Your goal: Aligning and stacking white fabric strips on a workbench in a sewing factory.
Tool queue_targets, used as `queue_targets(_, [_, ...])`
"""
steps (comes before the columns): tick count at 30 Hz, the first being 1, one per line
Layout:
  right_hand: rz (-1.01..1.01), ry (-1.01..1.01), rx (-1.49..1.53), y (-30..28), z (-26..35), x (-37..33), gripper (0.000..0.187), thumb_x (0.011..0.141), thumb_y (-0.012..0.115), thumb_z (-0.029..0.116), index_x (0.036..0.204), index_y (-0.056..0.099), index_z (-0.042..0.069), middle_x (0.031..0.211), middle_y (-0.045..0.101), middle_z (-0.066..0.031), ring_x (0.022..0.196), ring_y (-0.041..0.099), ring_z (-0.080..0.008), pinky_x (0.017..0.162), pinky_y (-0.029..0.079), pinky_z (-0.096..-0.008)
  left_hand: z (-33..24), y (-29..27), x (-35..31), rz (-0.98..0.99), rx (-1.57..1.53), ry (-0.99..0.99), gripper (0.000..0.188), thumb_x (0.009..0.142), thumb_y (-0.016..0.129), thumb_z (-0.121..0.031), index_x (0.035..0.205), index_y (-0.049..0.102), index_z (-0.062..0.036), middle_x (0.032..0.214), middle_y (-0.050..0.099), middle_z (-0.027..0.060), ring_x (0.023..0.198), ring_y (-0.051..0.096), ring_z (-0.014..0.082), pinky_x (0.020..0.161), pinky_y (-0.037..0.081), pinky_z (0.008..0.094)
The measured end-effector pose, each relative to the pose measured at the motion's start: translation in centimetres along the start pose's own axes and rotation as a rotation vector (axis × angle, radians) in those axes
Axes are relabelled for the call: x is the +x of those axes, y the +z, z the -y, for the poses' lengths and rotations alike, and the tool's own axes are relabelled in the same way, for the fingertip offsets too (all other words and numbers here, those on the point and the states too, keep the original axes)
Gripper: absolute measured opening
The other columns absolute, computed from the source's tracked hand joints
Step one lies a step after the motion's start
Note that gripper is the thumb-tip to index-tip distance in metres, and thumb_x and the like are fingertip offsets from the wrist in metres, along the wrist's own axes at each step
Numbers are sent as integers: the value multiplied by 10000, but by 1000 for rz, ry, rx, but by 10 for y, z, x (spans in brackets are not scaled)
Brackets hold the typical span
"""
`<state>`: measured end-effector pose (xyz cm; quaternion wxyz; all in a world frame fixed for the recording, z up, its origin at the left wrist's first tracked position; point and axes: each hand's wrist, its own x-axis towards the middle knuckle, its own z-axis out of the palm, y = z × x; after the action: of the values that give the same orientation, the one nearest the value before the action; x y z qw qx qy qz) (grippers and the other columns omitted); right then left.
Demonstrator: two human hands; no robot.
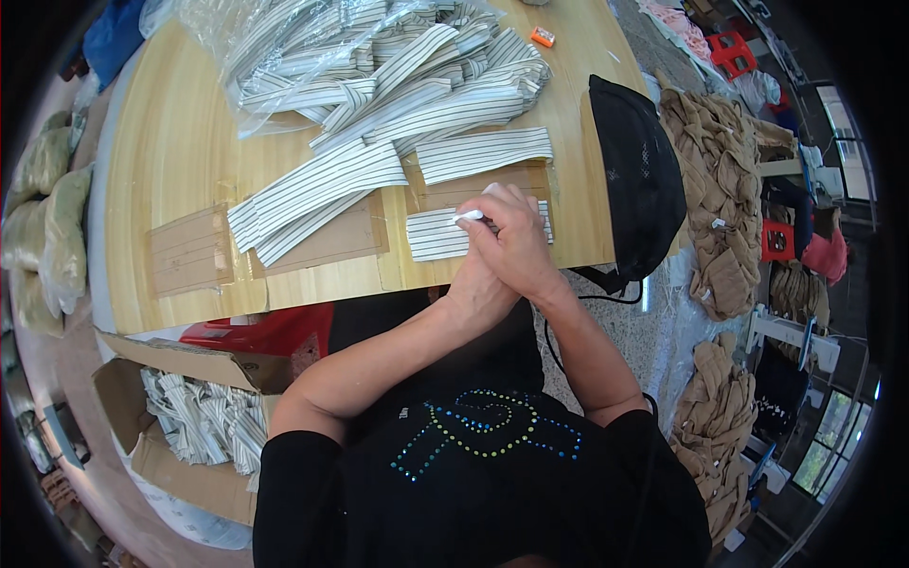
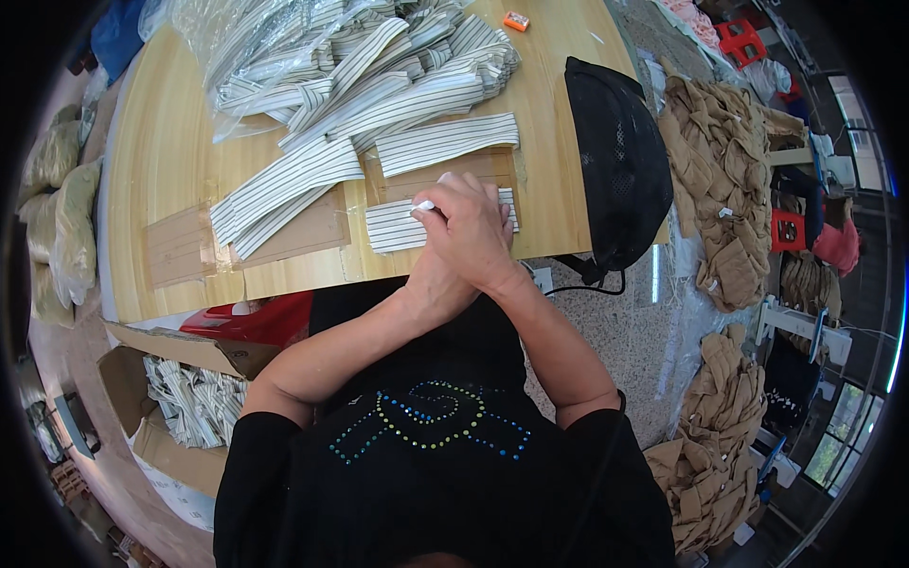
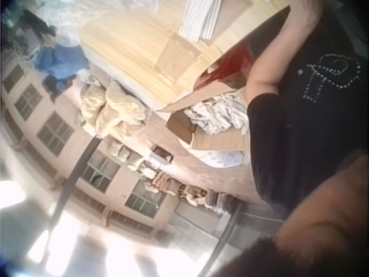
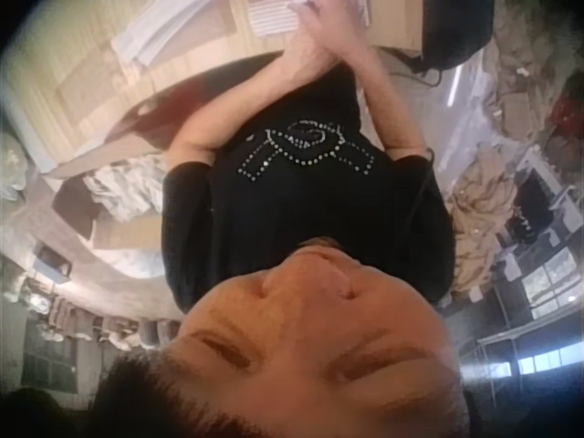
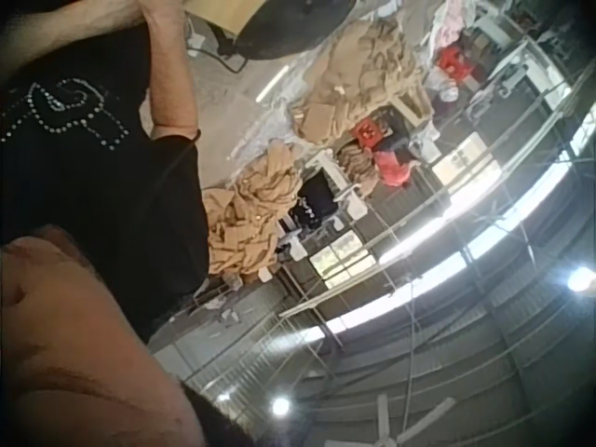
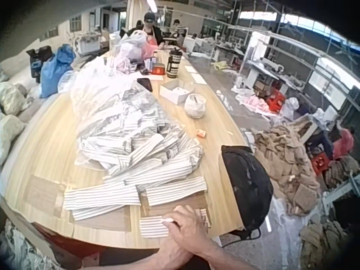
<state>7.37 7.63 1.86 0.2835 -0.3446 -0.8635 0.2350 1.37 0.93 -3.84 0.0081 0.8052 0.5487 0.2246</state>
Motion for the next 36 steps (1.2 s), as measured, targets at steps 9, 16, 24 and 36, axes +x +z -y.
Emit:
queue_targets(9, [-470,266,43,-26,-80,36,265,842,642,37,1105,640,10,767,625,-80,673,588,-169,645,486,-311,14,-32,16,-78,-75,-31,212,794,579,-121,985,651,-64,1043,564,96,1053,514,267,935,377,452])
queue_targets(16, [-307,420,193,-23,-101,42,234,816,648,-3,1050,636,-1,762,580,-2,666,547,-87,634,473,-253,30,-128,7,-281,-104,46,190,703,627,-34,889,652,-56,911,575,54,887,543,245,850,392,381])
queue_targets(24, [-513,563,1002,-44,-39,-18,189,878,648,-31,1058,609,9,842,556,31,703,524,-41,659,460,-202,136,-106,-38,-130,199,-316,327,732,578,44,1041,634,-45,1056,584,110,957,536,289,920,386,428])
queue_targets(36, [-240,453,14,-30,-49,-36,280,770,710,80,1036,623,90,778,619,-23,819,601,-237,804,392,-392,11,-49,15,-41,-200,-7,446,770,686,-90,1190,578,18,1281,547,151,1172,504,320,982,378,457])
